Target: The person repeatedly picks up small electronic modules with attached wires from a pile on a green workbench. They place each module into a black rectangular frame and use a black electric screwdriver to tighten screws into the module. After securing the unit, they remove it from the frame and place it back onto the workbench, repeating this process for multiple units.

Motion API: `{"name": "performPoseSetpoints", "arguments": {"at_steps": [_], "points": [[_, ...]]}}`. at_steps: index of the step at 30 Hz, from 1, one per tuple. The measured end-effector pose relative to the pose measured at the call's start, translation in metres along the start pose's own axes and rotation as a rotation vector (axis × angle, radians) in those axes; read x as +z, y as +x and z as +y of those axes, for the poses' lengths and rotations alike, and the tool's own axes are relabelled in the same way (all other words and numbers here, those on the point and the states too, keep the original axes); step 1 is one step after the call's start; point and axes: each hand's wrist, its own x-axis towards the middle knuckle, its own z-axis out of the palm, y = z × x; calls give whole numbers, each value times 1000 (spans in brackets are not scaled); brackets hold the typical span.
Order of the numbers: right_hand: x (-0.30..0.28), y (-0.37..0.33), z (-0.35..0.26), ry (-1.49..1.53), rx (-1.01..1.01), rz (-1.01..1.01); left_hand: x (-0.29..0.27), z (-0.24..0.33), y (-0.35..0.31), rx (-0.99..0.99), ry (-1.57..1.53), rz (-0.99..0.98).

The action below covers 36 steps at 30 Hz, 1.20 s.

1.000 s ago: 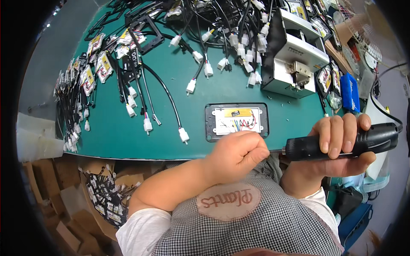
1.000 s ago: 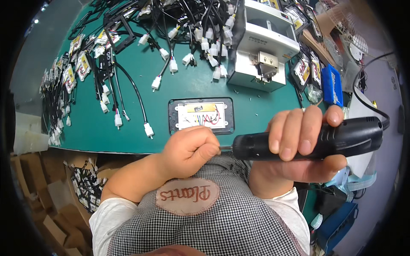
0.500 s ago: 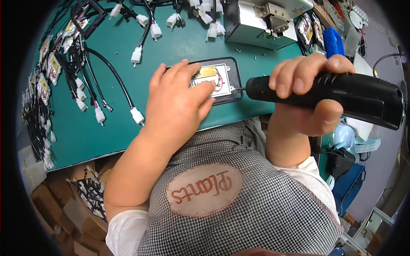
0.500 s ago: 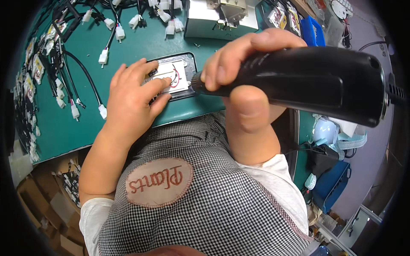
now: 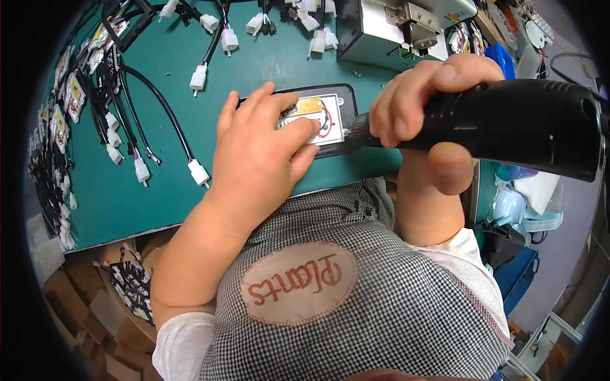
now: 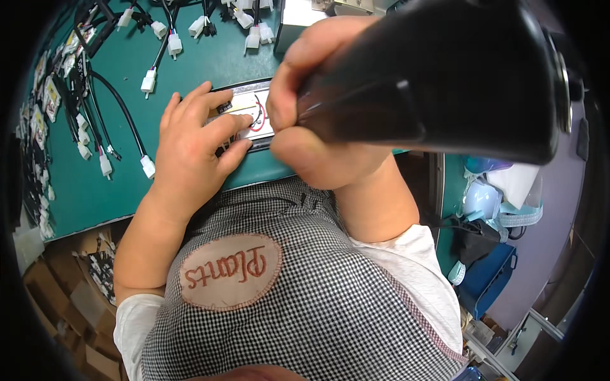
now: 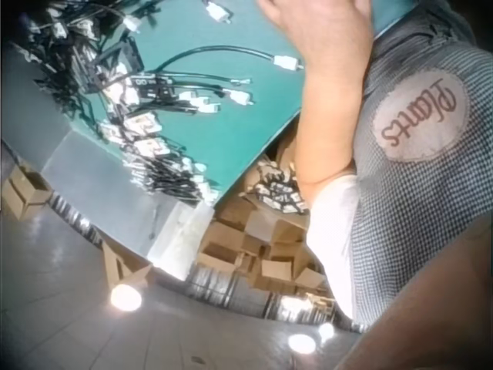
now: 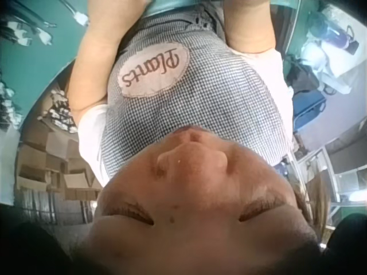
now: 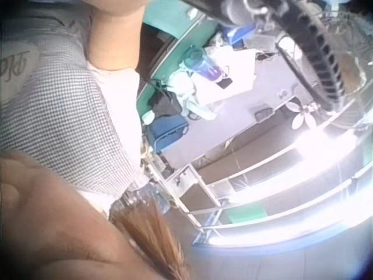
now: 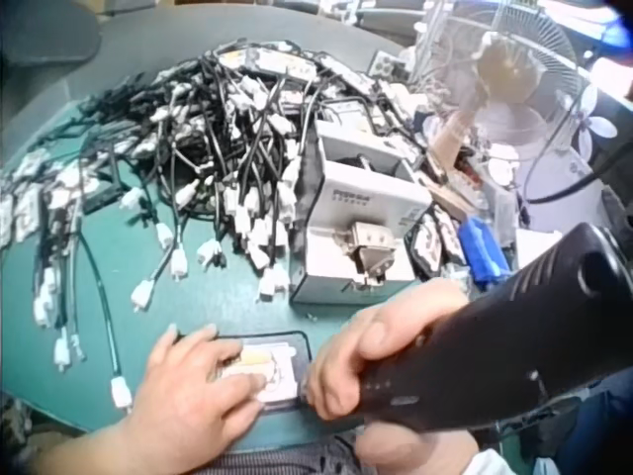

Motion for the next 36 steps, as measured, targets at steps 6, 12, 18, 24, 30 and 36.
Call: {"name": "performPoseSetpoints", "arguments": {"at_steps": [6, 12, 18, 24, 30, 36], "points": [[1, -4, 4, 74, 36, 102, 0, -1, 2, -18, -25, 9], [-37, 16, -15, 220, -148, 318, 3, -1, 0, -36, -18, 16], [-80, 51, -37, 54, -226, 401, 2, 2, 5, -29, -22, 4], [-91, 63, -18, 24, -186, 399, 2, 2, 6, -26, -24, -1], [-73, 56, -23, 188, -27, 248, -2, 1, 5, -10, -42, -40], [-36, 35, -22, 307, -42, -110, -29, -25, -2, 33, -62, -110]]}}
